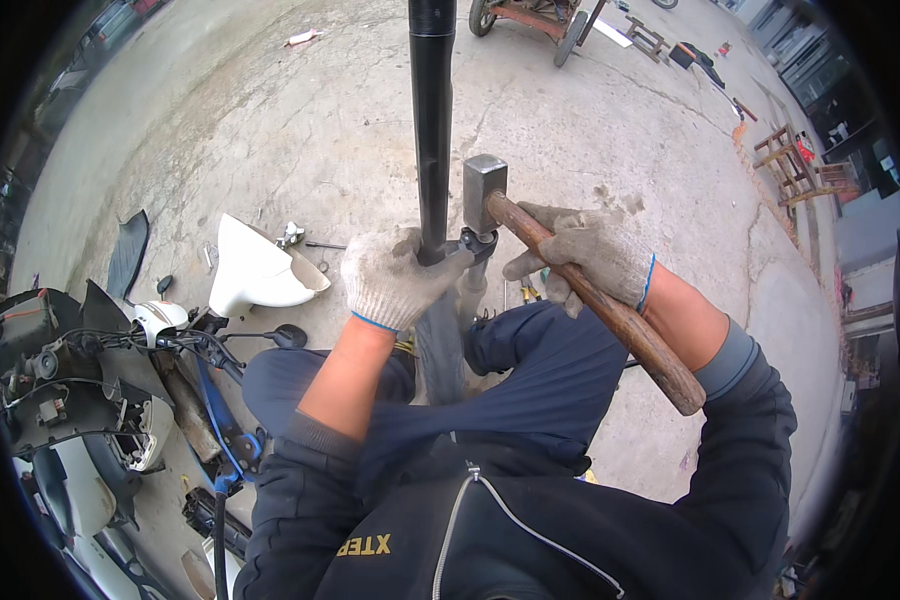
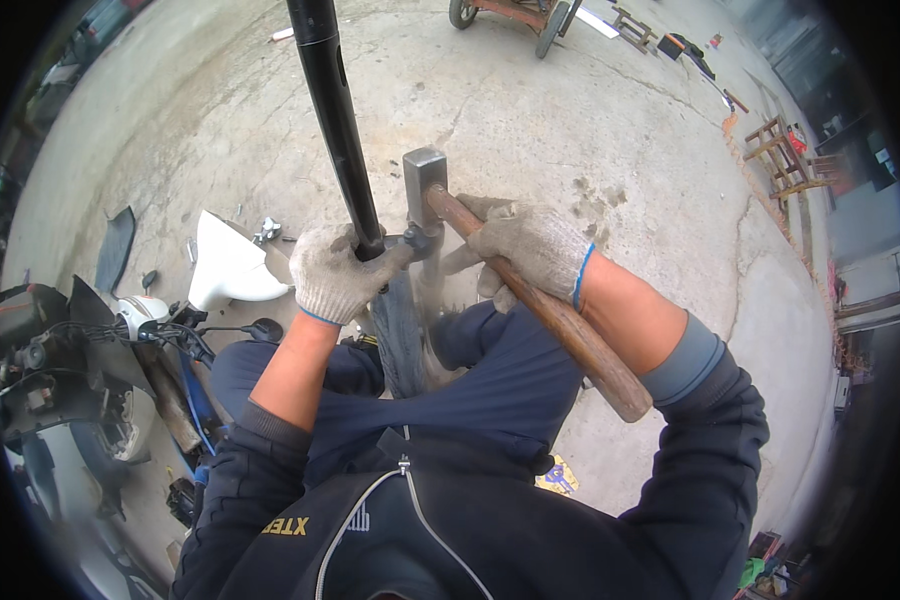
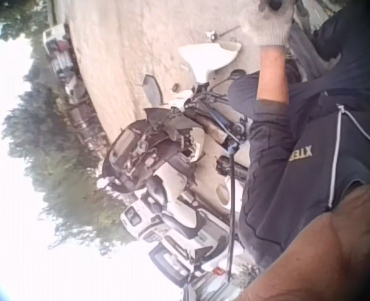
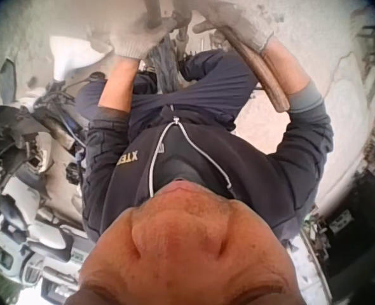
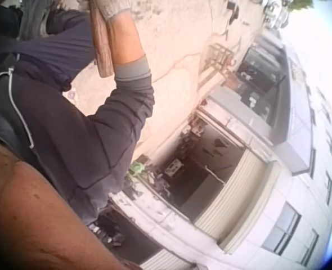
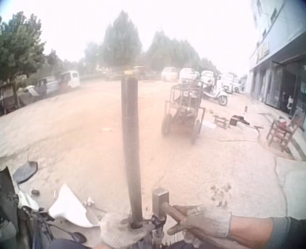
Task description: The person puts on gloves and then sits on the ground to work on a scooter front fork and wheel assembly. They use a hammer to tap the fork into place and then insert and tighten bolts to secure the assembly.
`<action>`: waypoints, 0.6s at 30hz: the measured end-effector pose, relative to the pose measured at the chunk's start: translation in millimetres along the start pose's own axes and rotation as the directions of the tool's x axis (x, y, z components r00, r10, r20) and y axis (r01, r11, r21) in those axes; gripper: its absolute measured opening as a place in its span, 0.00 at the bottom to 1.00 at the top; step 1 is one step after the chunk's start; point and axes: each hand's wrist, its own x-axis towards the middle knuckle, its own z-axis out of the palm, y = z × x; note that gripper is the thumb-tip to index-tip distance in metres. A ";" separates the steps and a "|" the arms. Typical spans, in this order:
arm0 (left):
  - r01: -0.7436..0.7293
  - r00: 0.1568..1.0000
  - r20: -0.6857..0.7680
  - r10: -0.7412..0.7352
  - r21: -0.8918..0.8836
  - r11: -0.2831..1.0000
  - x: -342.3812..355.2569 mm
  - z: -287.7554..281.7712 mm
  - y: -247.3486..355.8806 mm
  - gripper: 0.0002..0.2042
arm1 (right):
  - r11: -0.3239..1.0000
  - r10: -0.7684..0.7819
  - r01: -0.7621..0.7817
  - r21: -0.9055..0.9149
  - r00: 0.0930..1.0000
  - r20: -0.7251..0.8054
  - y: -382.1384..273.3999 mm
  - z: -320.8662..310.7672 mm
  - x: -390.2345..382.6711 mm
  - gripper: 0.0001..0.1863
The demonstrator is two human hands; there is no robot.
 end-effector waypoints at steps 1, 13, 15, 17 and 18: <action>0.062 0.998 0.025 -0.062 -0.005 0.998 -0.6 0.5 -0.4 0.17 | 0.999 -0.010 0.011 -0.041 1.000 0.023 -4.6 -3.7 -1.2 0.43; -0.054 0.998 -0.037 0.056 0.041 0.998 -6.9 -8.2 -11.4 0.19 | 0.766 -0.638 0.606 -0.215 0.759 -0.130 -39.1 -4.5 -44.1 0.39; 0.046 0.998 0.044 -0.045 -0.015 0.999 -3.4 -8.4 -8.7 0.19 | 0.929 -0.261 0.205 -0.309 0.954 -0.149 6.2 17.2 -26.8 0.40; 0.035 0.997 0.072 -0.033 -0.021 0.999 -1.1 -8.8 -6.7 0.19 | 0.961 0.001 -0.034 -0.273 0.993 -0.119 28.8 20.9 -22.5 0.39; 0.005 0.999 0.052 -0.005 -0.002 1.000 0.1 -7.9 -6.8 0.19 | 0.976 0.032 -0.052 -0.211 0.994 -0.101 35.3 18.7 -21.2 0.38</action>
